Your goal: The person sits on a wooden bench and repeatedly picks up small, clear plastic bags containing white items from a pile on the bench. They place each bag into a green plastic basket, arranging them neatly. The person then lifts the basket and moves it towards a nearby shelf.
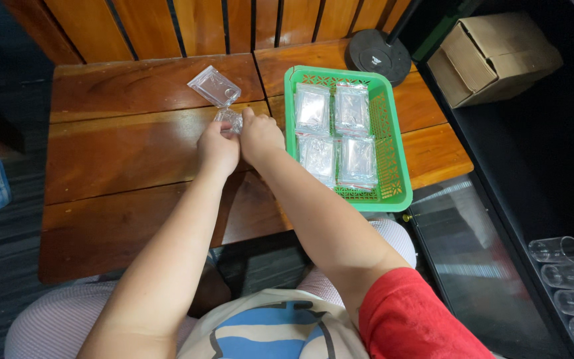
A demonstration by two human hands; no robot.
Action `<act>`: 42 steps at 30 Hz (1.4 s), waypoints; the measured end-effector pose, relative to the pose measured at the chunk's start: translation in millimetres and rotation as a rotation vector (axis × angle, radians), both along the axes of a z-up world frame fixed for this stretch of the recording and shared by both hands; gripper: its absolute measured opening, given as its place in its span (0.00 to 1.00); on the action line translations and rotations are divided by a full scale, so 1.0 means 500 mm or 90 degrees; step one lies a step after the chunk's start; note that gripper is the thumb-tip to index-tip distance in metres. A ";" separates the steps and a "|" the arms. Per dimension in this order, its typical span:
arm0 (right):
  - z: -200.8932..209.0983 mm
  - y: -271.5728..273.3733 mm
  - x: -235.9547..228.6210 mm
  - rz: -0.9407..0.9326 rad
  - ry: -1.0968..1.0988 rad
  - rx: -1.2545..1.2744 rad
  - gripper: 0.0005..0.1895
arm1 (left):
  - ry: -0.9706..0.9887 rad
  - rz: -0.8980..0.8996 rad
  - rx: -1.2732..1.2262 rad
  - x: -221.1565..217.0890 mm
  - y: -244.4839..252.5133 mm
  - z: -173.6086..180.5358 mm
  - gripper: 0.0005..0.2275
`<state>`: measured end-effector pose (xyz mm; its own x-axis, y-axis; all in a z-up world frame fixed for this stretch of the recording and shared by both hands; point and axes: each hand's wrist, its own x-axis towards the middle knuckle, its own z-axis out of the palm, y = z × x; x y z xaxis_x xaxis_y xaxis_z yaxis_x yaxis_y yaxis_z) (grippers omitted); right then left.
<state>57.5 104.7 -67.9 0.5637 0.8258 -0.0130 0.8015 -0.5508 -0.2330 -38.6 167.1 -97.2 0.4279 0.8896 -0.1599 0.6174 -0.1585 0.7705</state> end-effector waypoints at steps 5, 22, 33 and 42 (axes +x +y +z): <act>0.015 -0.010 -0.011 0.018 -0.020 0.019 0.14 | -0.007 0.021 -0.008 -0.021 -0.019 0.044 0.16; 0.254 -0.271 -0.096 0.110 0.135 0.572 0.21 | -0.416 0.010 -0.180 -0.045 -0.150 0.262 0.13; 0.210 -0.395 -0.049 -0.075 0.612 0.931 0.20 | -0.572 0.018 -0.077 0.081 -0.319 0.287 0.10; 0.127 -0.515 0.102 -0.238 0.461 0.776 0.20 | -0.446 -0.155 0.094 0.163 -0.414 0.223 0.13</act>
